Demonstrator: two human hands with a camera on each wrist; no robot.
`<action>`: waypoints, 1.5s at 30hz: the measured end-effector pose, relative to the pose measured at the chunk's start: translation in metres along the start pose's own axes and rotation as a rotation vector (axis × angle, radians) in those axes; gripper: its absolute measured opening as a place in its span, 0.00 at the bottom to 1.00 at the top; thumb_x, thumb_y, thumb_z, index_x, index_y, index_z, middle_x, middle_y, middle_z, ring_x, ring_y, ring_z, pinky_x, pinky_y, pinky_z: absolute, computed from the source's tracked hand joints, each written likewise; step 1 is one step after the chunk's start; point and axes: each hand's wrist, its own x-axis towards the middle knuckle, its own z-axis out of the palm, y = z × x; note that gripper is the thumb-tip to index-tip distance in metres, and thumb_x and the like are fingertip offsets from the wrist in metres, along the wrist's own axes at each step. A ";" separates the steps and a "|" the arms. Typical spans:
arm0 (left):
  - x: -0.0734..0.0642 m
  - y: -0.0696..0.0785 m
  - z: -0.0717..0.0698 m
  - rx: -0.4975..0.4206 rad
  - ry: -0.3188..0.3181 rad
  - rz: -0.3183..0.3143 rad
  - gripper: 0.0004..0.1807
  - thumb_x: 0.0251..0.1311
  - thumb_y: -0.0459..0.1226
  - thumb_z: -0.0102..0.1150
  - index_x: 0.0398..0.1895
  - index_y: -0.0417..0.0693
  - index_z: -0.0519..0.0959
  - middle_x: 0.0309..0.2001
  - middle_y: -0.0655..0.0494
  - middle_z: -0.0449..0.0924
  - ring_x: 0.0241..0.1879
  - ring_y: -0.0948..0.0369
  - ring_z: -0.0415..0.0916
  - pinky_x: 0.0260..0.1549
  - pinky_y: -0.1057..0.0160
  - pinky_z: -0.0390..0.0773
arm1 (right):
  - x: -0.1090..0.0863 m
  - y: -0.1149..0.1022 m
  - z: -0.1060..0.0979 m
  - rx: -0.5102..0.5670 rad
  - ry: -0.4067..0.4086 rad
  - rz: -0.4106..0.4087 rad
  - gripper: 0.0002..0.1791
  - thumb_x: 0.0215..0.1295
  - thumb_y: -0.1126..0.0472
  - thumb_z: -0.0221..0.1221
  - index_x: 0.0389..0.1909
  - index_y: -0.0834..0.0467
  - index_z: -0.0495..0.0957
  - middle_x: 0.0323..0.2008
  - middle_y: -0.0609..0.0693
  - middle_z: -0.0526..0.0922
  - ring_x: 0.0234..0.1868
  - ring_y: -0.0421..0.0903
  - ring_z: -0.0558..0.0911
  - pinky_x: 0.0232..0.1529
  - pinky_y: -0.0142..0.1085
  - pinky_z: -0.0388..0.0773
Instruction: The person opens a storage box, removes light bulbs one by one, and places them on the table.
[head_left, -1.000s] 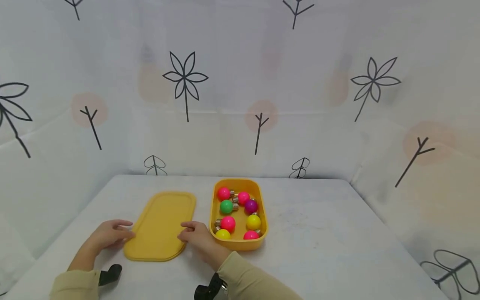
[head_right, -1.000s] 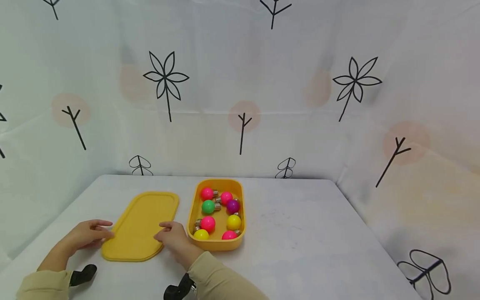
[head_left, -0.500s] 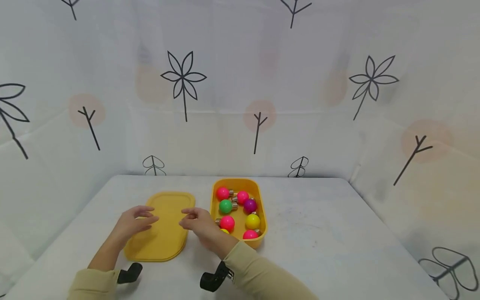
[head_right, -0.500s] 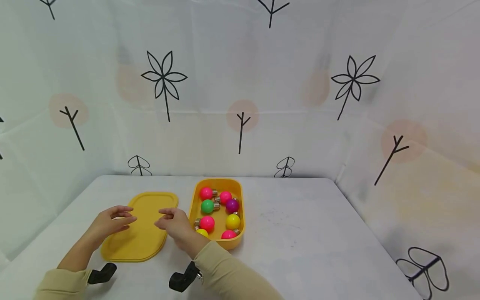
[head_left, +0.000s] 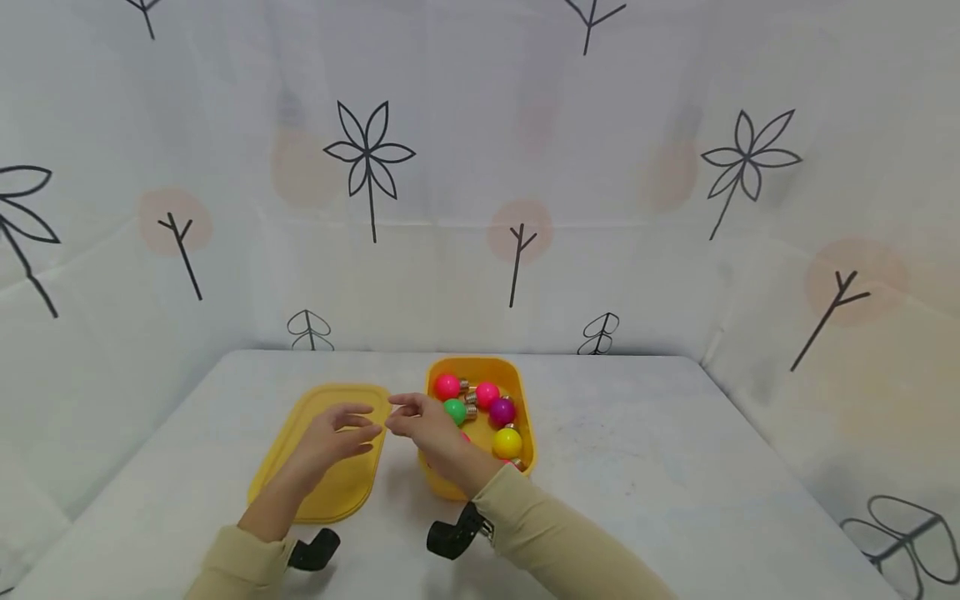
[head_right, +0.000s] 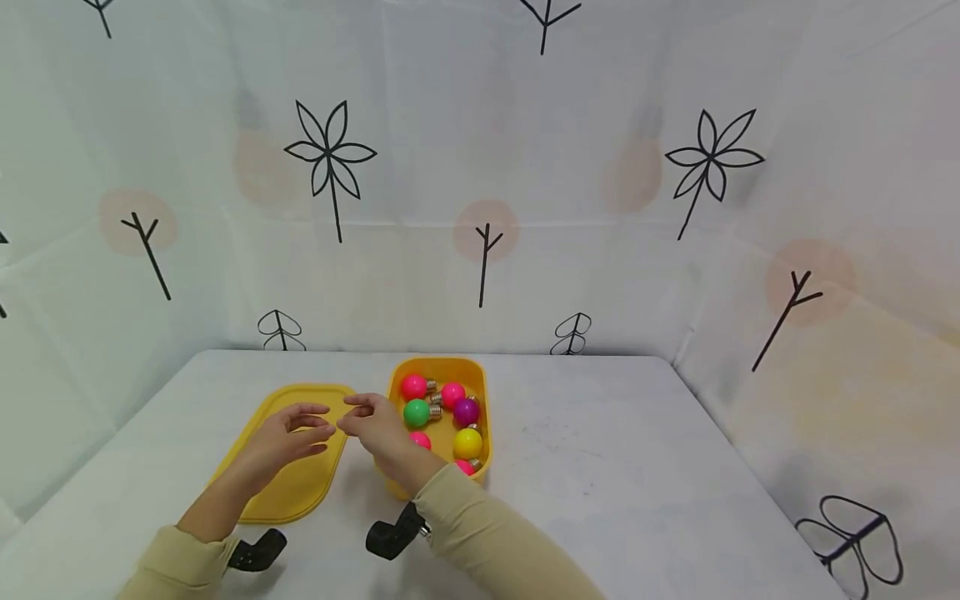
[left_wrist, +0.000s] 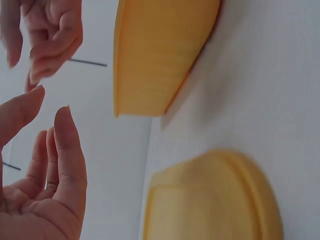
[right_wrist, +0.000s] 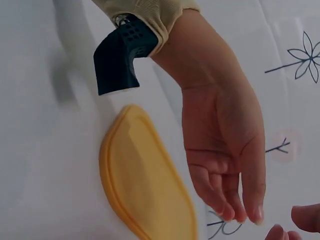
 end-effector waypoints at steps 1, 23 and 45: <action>0.000 0.001 0.004 -0.002 -0.010 0.002 0.32 0.54 0.41 0.66 0.58 0.34 0.67 0.50 0.39 0.71 0.45 0.48 0.75 0.41 0.57 0.79 | 0.000 -0.001 -0.002 -0.003 -0.002 -0.007 0.18 0.62 0.67 0.58 0.53 0.64 0.73 0.35 0.54 0.74 0.40 0.50 0.79 0.51 0.41 0.75; 0.010 -0.001 0.066 -0.028 -0.080 -0.152 0.35 0.50 0.35 0.68 0.63 0.44 0.67 0.51 0.45 0.71 0.41 0.56 0.76 0.40 0.59 0.80 | 0.007 -0.010 -0.053 -0.046 0.069 0.026 0.21 0.64 0.64 0.57 0.57 0.63 0.69 0.44 0.56 0.72 0.49 0.56 0.73 0.53 0.41 0.73; 0.010 -0.001 0.076 -0.046 -0.105 -0.145 0.36 0.48 0.33 0.69 0.63 0.44 0.67 0.50 0.46 0.69 0.37 0.57 0.76 0.39 0.61 0.80 | 0.036 -0.006 -0.098 -0.173 0.115 0.024 0.22 0.63 0.64 0.57 0.57 0.64 0.71 0.46 0.57 0.75 0.50 0.59 0.74 0.57 0.50 0.68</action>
